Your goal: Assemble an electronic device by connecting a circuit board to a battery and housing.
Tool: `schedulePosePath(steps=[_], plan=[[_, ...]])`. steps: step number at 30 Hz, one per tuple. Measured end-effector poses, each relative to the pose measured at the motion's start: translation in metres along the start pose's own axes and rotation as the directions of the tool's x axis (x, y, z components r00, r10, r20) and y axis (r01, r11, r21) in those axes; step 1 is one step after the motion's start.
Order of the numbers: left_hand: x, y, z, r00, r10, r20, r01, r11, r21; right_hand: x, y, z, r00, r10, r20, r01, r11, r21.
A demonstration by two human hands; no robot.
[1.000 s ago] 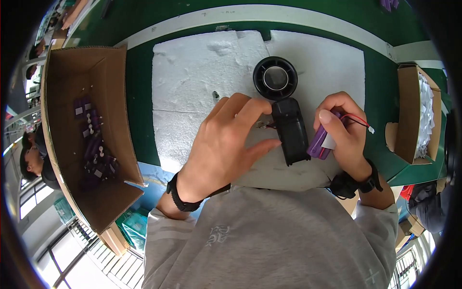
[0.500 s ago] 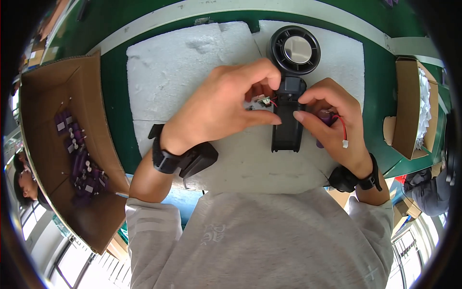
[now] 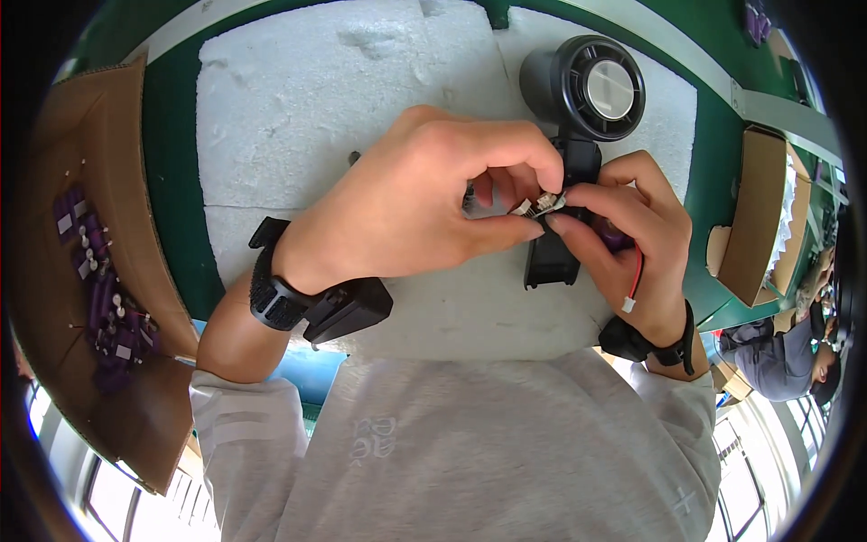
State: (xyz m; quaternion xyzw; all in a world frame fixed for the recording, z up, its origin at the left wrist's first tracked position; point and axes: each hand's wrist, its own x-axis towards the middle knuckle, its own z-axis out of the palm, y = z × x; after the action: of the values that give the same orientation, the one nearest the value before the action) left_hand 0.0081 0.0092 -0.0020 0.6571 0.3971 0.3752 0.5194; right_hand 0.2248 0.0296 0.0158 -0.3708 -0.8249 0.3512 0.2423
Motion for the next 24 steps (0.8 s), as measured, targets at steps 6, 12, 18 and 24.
schedulePosePath(steps=[6,12,18,24], plan=[[0.0,-0.002,0.002,1.0,0.007,0.006,-0.007,1.0,0.006,-0.002,0.003,0.005,1.0,-0.008,-0.03,0.007,0.999,-0.043],[0.002,0.001,-0.001,0.992,0.126,0.012,-0.126,0.982,0.142,-0.002,0.0,0.003,1.0,0.002,-0.011,-0.003,0.995,-0.098],[0.003,-0.01,0.001,0.951,0.296,-0.089,-0.27,0.935,0.229,-0.001,0.0,0.007,0.999,0.022,-0.046,-0.027,0.994,-0.109],[-0.002,-0.002,0.002,0.971,0.237,-0.021,-0.221,0.933,0.284,-0.001,-0.001,0.006,0.999,0.012,-0.032,-0.015,0.994,-0.111]])
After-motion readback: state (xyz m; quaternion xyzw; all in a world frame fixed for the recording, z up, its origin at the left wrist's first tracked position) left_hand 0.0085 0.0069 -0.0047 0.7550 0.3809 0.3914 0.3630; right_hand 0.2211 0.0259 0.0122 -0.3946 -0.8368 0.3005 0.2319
